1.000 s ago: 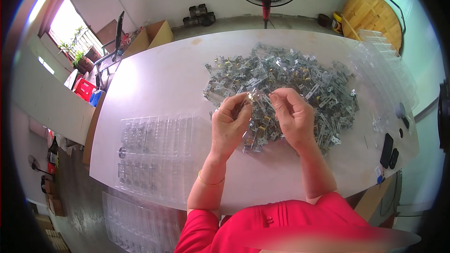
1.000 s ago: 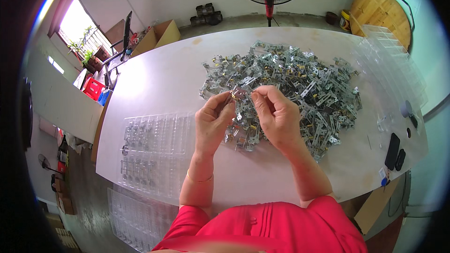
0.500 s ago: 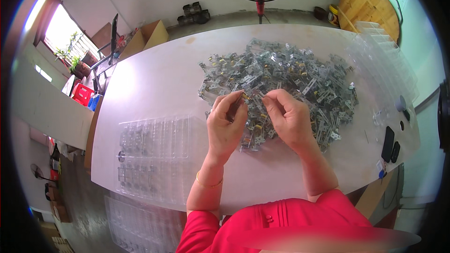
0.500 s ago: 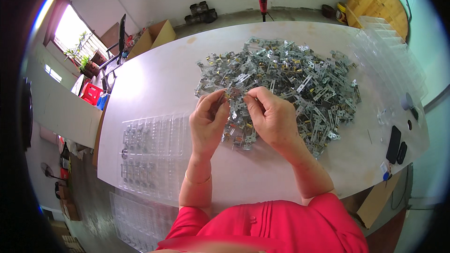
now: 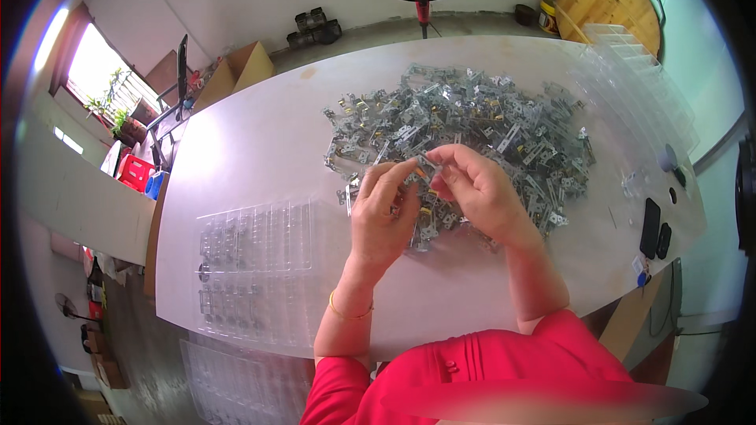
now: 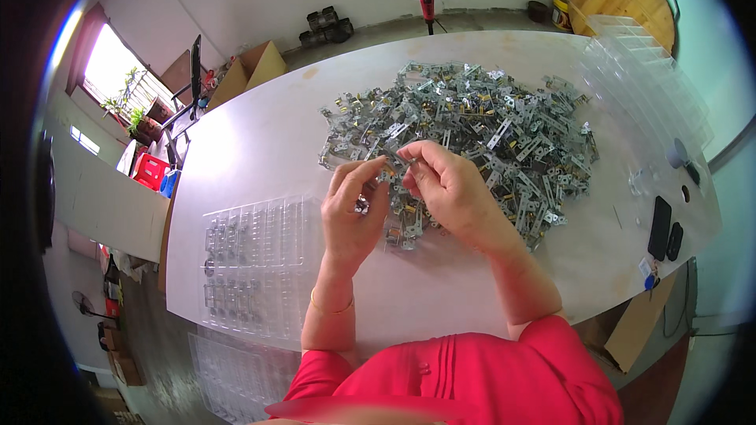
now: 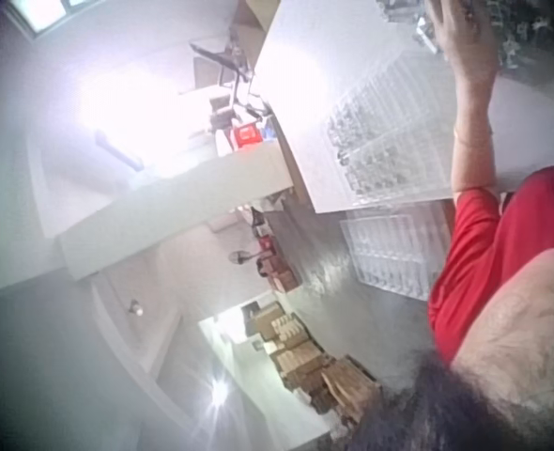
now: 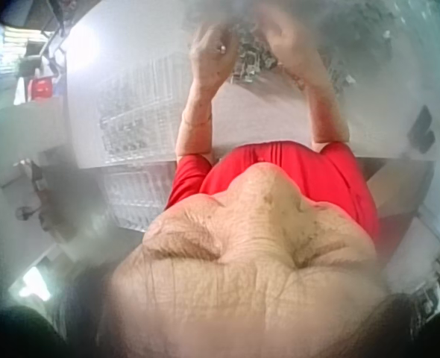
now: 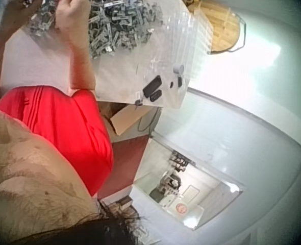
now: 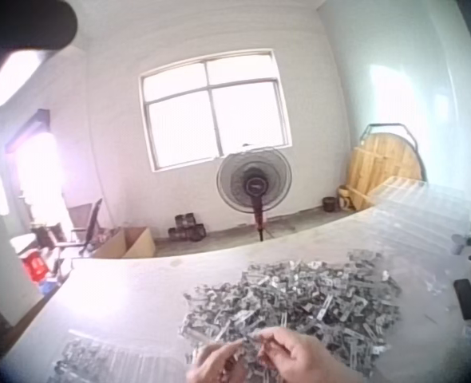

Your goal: The person picks up a metal bracket from a pile, inserts a small metal pin into it by hand, and places the assembled piece into a plastic tray, repeating the process for multiple items.

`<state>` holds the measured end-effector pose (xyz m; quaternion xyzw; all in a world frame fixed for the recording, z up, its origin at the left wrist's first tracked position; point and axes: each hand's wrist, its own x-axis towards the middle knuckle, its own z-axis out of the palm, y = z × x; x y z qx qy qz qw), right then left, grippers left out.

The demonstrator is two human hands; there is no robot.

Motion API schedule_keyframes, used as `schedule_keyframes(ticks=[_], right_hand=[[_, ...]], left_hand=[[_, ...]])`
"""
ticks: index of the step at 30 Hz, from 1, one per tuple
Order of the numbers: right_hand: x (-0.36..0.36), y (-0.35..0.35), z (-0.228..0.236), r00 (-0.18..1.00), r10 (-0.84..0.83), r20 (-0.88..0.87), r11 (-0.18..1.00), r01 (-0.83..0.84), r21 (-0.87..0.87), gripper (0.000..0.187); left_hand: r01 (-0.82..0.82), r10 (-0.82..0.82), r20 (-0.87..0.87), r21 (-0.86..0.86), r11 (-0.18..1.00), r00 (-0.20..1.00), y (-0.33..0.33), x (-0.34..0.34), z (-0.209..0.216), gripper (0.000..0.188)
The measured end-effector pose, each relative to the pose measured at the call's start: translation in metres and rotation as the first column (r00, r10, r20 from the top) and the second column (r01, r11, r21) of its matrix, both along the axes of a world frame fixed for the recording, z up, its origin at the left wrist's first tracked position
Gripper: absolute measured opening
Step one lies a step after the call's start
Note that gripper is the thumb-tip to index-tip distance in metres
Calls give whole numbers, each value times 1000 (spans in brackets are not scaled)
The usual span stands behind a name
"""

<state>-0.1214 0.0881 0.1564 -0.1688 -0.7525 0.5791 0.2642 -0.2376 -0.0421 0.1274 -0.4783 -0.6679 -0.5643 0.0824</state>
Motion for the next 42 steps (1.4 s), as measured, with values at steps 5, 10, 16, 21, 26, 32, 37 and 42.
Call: schedule_keyframes(ticks=[5, 10, 16, 21, 26, 32, 37, 42], right_hand=[[5, 12, 5, 991, 137, 8, 967, -132, -219, 21], [3, 24, -5, 977, 202, -60, 945, -211, -248, 19], [0, 28, -10, 983, 179, -40, 966, -183, -184, 14], [-1, 17, -3, 956, -5, -292, 987, -42, -157, 9], [0, 19, -3, 940, 178, -293, 945, -80, 318, 5], [1, 14, -3, 968, 127, -217, 966, -70, 251, 3], [-2, 15, -4, 958, -19, -285, 991, -19, -131, 9], [-7, 11, -9, 917, -140, -373, 892, -47, -450, 15]], left_hand=[[30, -30, -81, -1, 1000, 996, 1, 4, 4, 38], [71, -72, -71, -17, 997, 995, -2, 4, 7, 32], [261, -269, -54, -129, 957, 962, -3, 7, 6, 32], [130, -120, 89, -114, 985, 989, -1, 3, 2, 28], [167, -111, 532, -58, 984, 840, -3, -2, -4, 24], [294, -258, 647, 54, 954, 718, -6, -3, 4, 31], [370, -490, 500, 325, 870, 714, -6, -17, 0, 47], [402, -646, 486, 518, 755, 589, -4, -16, -8, 46]])
